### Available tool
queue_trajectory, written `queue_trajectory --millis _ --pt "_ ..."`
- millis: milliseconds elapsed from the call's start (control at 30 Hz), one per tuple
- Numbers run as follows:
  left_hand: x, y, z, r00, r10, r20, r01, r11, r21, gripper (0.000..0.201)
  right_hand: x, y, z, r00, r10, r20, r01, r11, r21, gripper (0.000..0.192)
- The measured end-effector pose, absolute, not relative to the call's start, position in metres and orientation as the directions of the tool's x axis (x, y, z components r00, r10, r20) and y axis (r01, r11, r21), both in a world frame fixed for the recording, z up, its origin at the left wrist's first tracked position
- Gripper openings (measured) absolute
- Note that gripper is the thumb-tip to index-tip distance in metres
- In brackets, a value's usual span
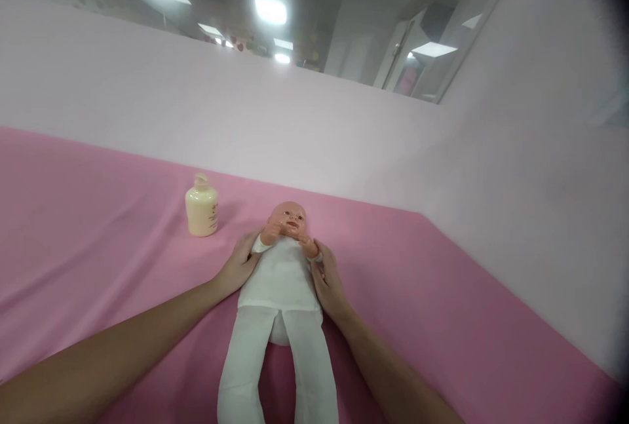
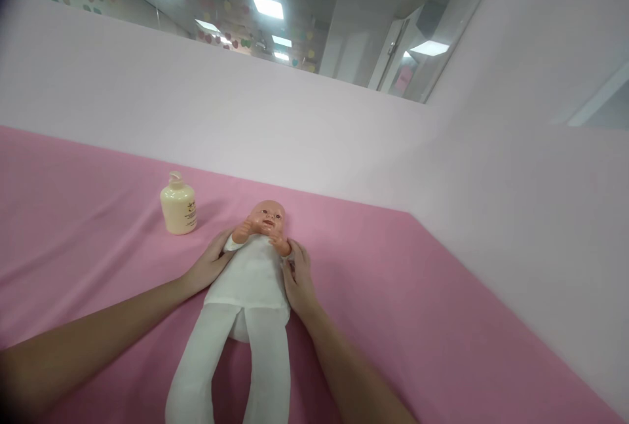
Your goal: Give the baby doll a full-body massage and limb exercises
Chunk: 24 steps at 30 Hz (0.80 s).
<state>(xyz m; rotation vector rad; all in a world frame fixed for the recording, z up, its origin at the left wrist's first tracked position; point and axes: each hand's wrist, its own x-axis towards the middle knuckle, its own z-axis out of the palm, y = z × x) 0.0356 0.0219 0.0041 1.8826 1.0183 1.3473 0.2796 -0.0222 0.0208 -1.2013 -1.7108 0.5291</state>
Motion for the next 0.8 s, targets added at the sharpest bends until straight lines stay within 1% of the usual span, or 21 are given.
queue_trajectory --millis 133,233,333,433,500,600,700,800 --pt "0.036 0.02 0.007 0.046 0.924 0.379 0.131 -0.381 0.915 0.046 0.277 -0.024 0.025 0.068 0.914 0.4 0.325 0.359 -0.875 0.054" --pt "0.034 0.024 0.004 -0.068 0.956 0.287 0.032 -0.285 0.958 0.043 0.279 -0.021 0.024 0.198 0.919 0.342 0.214 0.3 -0.93 0.054" --pt "0.033 0.027 0.001 -0.132 0.97 0.206 -0.084 -0.218 0.972 0.045 0.285 -0.015 0.02 0.31 0.903 0.297 0.159 0.258 -0.953 0.052" --pt "0.032 0.029 -0.001 -0.147 0.976 0.161 -0.131 -0.18 0.975 0.049 0.288 -0.012 0.016 0.327 0.898 0.293 0.16 0.253 -0.954 0.052" --pt "0.033 0.029 -0.002 -0.135 0.976 0.173 -0.119 -0.189 0.975 0.052 0.288 -0.013 0.017 0.309 0.898 0.313 0.181 0.267 -0.946 0.053" --pt "0.034 0.03 -0.004 -0.086 0.964 0.253 -0.049 -0.257 0.965 0.053 0.284 -0.017 0.02 0.253 0.897 0.363 0.216 0.313 -0.925 0.053" --pt "0.034 0.028 -0.004 -0.027 0.928 0.37 0.089 -0.367 0.926 0.046 0.28 -0.021 0.024 0.166 0.893 0.418 0.264 0.368 -0.891 0.052" --pt "0.035 0.024 -0.002 0.052 0.885 0.462 0.25 -0.46 0.852 0.041 0.28 -0.023 0.025 0.056 0.876 0.48 0.368 0.428 -0.825 0.049"
